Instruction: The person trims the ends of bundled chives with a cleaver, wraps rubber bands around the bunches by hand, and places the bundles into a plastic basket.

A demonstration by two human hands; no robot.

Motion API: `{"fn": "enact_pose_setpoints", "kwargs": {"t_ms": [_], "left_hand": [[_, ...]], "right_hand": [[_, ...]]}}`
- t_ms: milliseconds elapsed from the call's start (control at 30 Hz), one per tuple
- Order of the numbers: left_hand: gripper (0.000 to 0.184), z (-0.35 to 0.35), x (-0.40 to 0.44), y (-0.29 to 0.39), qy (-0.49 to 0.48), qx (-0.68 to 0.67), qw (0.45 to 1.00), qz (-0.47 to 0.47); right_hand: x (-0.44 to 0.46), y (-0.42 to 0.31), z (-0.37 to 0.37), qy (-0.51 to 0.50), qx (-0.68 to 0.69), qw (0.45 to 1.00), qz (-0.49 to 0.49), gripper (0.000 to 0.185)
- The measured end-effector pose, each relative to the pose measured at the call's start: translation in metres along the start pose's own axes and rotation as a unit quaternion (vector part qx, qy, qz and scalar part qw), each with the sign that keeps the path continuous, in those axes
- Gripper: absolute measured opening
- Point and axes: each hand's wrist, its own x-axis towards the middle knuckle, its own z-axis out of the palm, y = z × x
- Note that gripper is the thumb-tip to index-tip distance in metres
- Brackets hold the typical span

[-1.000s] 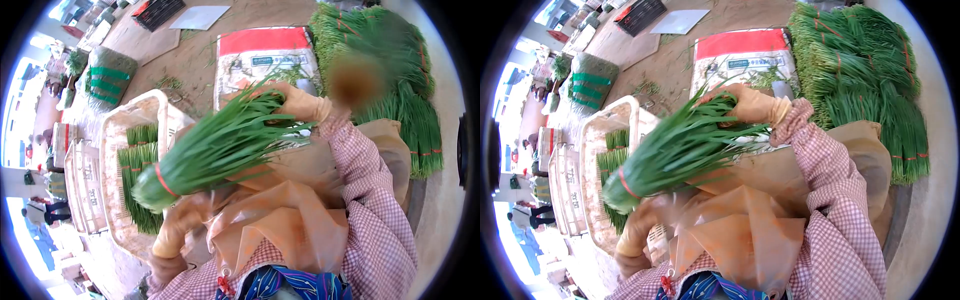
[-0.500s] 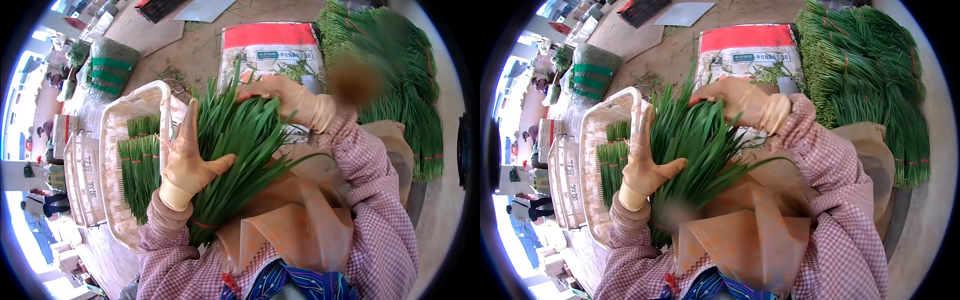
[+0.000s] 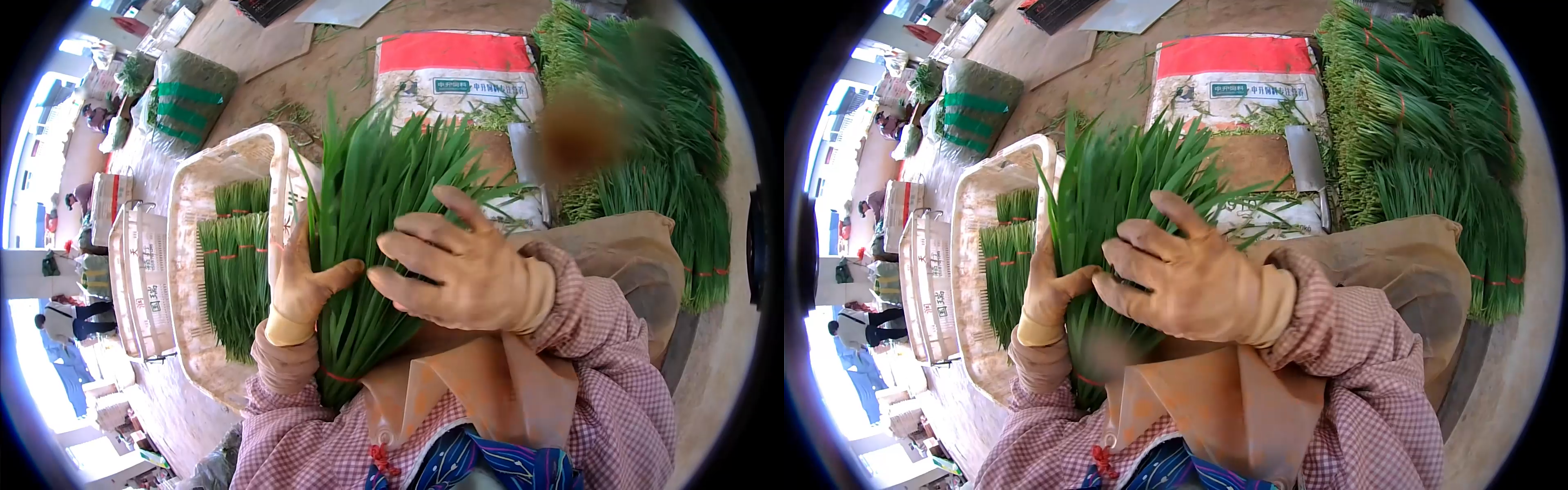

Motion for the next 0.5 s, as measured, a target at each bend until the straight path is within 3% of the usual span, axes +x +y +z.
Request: {"fn": "enact_pose_setpoints", "kwargs": {"t_ms": [33,133,267,367,500], "left_hand": [[0.079,-0.001,-0.001,0.0,-0.022,-0.101,0.994,-0.035],[0.083,-0.008,-0.002,-0.012,-0.005,-0.2,0.979,-0.042],[0.086,-0.01,-0.007,-0.016,0.017,-0.282,0.958,-0.045],[0.08,-0.01,-0.009,-0.014,0.027,-0.286,0.956,-0.06],[0.073,-0.005,-0.009,-0.005,0.016,-0.269,0.961,-0.062]], "right_hand": [[-0.004,-0.004,0.018,0.0,-0.031,0.999,0.04,0.033],[-0.025,-0.011,0.036,-0.051,-0.059,0.993,0.088,0.033],[-0.053,-0.02,0.04,-0.083,0.105,0.975,0.177,0.031],[-0.059,-0.017,0.042,0.047,0.291,0.927,0.23,0.024],[-0.045,-0.011,0.043,0.098,0.265,0.923,0.262,0.016]]}}
